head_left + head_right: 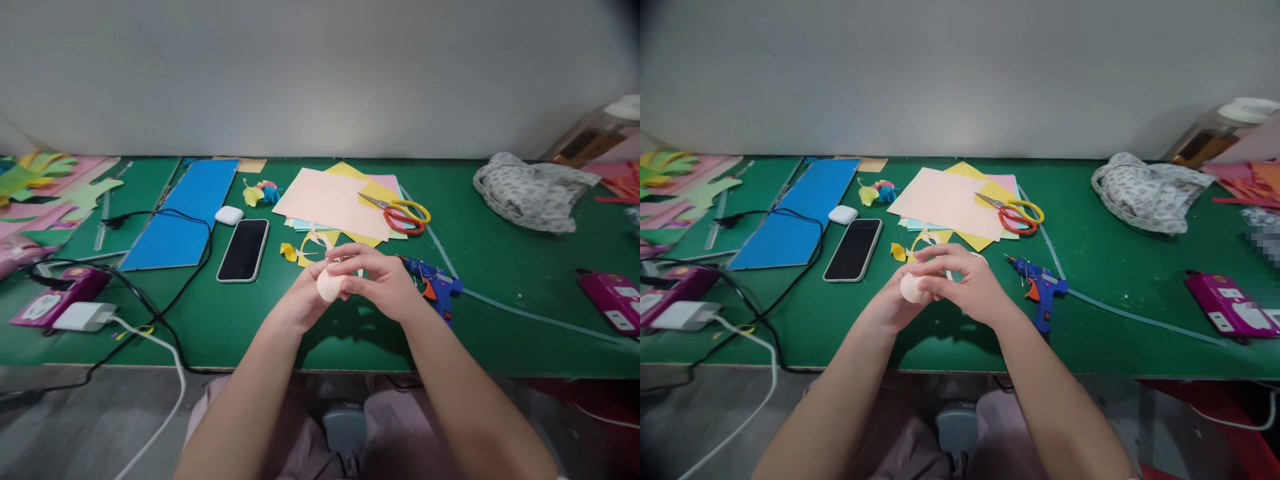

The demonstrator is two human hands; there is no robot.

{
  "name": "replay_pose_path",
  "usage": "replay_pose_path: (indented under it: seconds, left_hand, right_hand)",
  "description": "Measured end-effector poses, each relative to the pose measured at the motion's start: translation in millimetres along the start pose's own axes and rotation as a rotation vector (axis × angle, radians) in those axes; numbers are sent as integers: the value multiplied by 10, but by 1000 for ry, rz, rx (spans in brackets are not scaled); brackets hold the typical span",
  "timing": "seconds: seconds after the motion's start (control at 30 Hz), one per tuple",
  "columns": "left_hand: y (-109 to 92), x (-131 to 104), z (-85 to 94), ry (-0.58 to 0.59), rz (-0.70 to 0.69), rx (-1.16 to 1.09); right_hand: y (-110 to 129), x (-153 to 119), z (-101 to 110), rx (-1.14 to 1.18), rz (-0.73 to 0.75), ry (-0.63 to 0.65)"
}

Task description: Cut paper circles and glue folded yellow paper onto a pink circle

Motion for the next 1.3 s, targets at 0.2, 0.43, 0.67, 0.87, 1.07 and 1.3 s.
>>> replay_pose_path:
  seconds: [0.2, 0.43, 0.67, 0.87, 1.07, 1.3]
  left_hand:
    - [-158, -3, 14, -7, -83, 37]
    - [-165, -38, -5, 23, -78, 88]
    - [-239, -20, 54, -42, -173, 242]
    - [-559, -201, 18, -276, -779, 1038]
    - [-543, -295, -78, -318, -1025, 1273]
    - [-589, -320, -93, -309, -1112, 1150]
  right_hand:
    - [-23, 15, 61, 62, 28, -23]
    - [-41, 4, -32, 22, -3, 45]
    - [-120, 11, 21, 48, -120, -14]
    - [-246, 19, 192, -66, -199, -192]
    - [-99, 18, 84, -339, -27, -173]
    - [-140, -7, 55, -362, -30, -248]
Point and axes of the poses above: each hand's wrist, its own x-axis towards the middle knuckle, its own z-axis out of the back of the hand, y = z × x, the point moved 8 cm from there along x, towards the middle knuckle, and after that the axes turned 8 degrees about -y, right-handed, at the moved point
